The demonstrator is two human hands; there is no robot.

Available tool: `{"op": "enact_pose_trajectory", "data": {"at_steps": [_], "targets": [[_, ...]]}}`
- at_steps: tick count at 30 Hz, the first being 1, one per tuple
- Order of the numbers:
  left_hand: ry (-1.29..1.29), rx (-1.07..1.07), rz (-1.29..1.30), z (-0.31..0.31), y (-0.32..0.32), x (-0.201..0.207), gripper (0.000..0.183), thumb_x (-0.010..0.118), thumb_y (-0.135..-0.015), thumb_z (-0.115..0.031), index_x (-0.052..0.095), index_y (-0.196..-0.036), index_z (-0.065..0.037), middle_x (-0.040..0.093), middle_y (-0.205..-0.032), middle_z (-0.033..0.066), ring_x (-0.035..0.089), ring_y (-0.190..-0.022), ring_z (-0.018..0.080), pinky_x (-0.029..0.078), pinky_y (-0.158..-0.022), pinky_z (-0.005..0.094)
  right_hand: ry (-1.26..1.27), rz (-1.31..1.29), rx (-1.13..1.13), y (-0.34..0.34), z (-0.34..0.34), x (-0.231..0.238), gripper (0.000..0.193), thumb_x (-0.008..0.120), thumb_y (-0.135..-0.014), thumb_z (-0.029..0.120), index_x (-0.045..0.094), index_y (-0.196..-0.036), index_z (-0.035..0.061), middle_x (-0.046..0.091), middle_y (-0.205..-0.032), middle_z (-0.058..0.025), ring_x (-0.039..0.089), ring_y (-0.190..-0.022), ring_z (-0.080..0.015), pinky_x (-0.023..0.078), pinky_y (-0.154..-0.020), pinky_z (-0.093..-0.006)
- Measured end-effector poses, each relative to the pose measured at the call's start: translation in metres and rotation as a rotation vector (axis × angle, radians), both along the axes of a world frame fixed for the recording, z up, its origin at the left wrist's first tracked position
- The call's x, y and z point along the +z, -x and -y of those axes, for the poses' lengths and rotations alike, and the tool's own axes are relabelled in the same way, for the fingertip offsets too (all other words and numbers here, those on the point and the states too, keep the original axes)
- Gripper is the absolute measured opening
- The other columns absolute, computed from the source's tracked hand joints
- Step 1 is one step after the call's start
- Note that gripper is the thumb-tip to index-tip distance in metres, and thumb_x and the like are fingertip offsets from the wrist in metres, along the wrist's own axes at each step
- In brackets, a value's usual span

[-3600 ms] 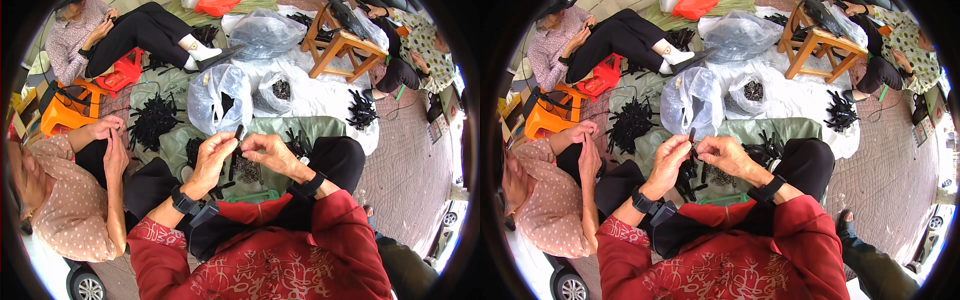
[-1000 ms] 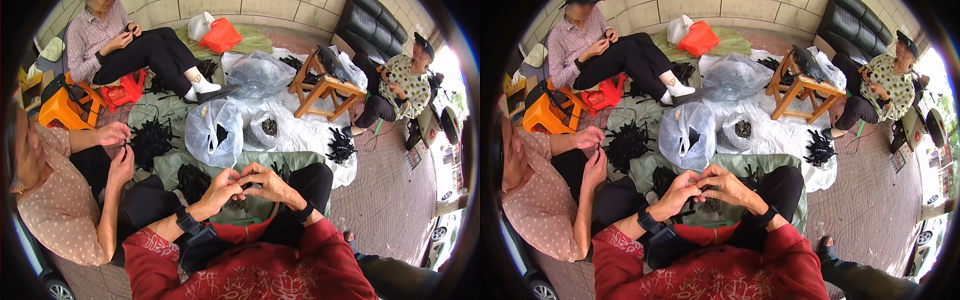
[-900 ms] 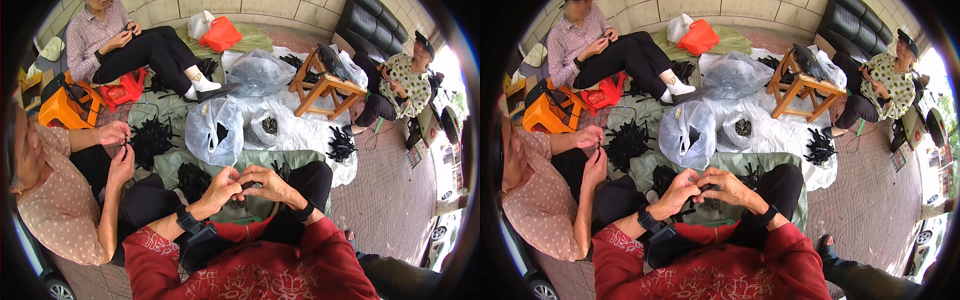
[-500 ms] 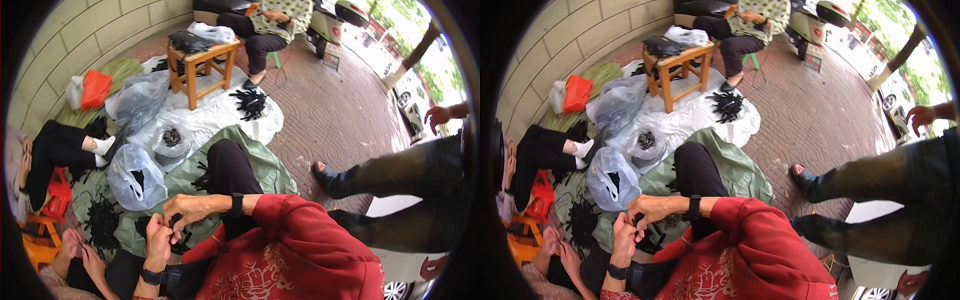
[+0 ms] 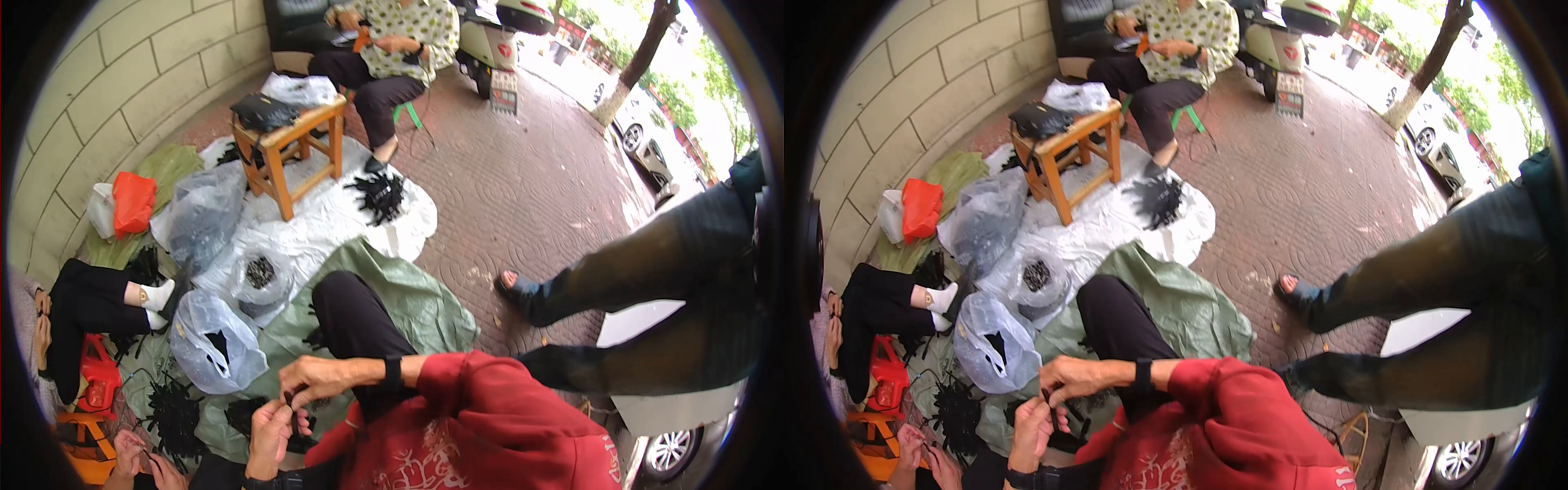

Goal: Manually assemble small black plastic and metal components, likely for footwear manufacturing.

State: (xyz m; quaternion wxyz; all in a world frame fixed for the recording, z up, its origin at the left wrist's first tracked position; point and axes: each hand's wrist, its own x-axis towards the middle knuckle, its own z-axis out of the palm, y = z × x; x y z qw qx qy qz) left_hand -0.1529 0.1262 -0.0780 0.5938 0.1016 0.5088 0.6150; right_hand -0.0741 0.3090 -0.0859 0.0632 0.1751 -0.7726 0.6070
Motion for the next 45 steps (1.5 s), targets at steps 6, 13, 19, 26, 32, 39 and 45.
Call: {"op": "enact_pose_trajectory", "data": {"at_steps": [6,13,19,26,32,39,45], "targets": [[-0.028,0.000,0.066,0.002,0.001,-0.006,0.021,0.056,-0.081,-0.016,0.055,-0.090,0.002,0.058,-0.075,0.0152,0.059,-0.065,0.0241,0.051,-0.054,0.0376,0.000,-0.012,0.047,-0.004,0.001,0.010,0.020,0.062,-0.074,0.014,0.057,-0.087,0.0004,0.053,-0.080,-0.0109,0.054,-0.078,-0.0252,0.042,-0.067,-0.0336],[0.022,-0.004,-0.029,-0.002,-0.014,0.031,0.011,0.047,-0.082,-0.010,0.051,-0.085,-0.001,0.055,-0.071,0.0083,0.047,-0.053,0.0131,0.040,-0.048,0.0242,0.000,-0.089,0.067,-0.005,0.004,0.013,0.020,0.063,-0.072,0.012,0.059,-0.088,0.0009,0.052,-0.092,-0.0085,0.052,-0.087,-0.0220,0.043,-0.071,-0.0317],[-0.055,0.001,0.054,0.004,-0.013,0.033,0.014,0.050,-0.082,-0.009,0.052,-0.090,0.001,0.057,-0.074,0.0082,0.043,-0.045,0.0072,0.031,-0.038,0.0168,0.069,0.014,0.122,-0.004,0.006,0.029,0.021,0.064,-0.072,0.011,0.059,-0.090,0.0011,0.054,-0.086,-0.0080,0.053,-0.081,-0.0187,0.043,-0.071,-0.0300],[-0.180,0.032,0.067,0.011,-0.012,0.025,0.015,0.050,-0.082,-0.004,0.054,-0.094,0.004,0.059,-0.077,0.0142,0.052,-0.056,0.0131,0.040,-0.047,0.0222,0.363,0.404,0.241,-0.012,0.004,0.036,0.021,0.056,-0.082,0.012,0.054,-0.099,-0.0002,0.057,-0.074,-0.0030,0.049,-0.059,-0.0063,0.041,-0.056,-0.0210],[-0.180,-0.036,0.126,0.006,-0.016,0.035,0.016,0.049,-0.083,-0.003,0.053,-0.096,0.004,0.059,-0.083,0.0116,0.041,-0.050,0.0052,0.030,-0.044,0.0162,0.816,0.538,0.146,-0.027,0.016,0.034,0.010,0.047,-0.082,0.005,0.054,-0.089,0.0026,0.052,-0.067,-0.0013,0.045,-0.057,-0.0059,0.032,-0.049,-0.0191],[-0.155,0.010,0.098,0.006,-0.015,0.037,0.010,0.051,-0.083,-0.002,0.053,-0.091,0.002,0.055,-0.074,0.0071,0.037,-0.048,0.0034,0.027,-0.042,0.0169,0.475,0.418,-0.077,-0.030,0.022,0.053,0.009,0.047,-0.083,0.004,0.055,-0.086,-0.0009,0.055,-0.072,-0.0029,0.051,-0.066,-0.0073,0.042,-0.060,-0.0207],[-0.089,0.086,-0.183,0.006,-0.015,0.040,0.007,0.053,-0.082,-0.005,0.053,-0.085,0.001,0.053,-0.067,0.0035,0.035,-0.047,0.0020,0.026,-0.041,0.0166,0.363,0.342,-0.117,-0.023,0.021,0.055,0.012,0.051,-0.080,0.004,0.058,-0.088,-0.0012,0.059,-0.078,-0.0029,0.052,-0.068,-0.0061,0.043,-0.060,-0.0196]]}}
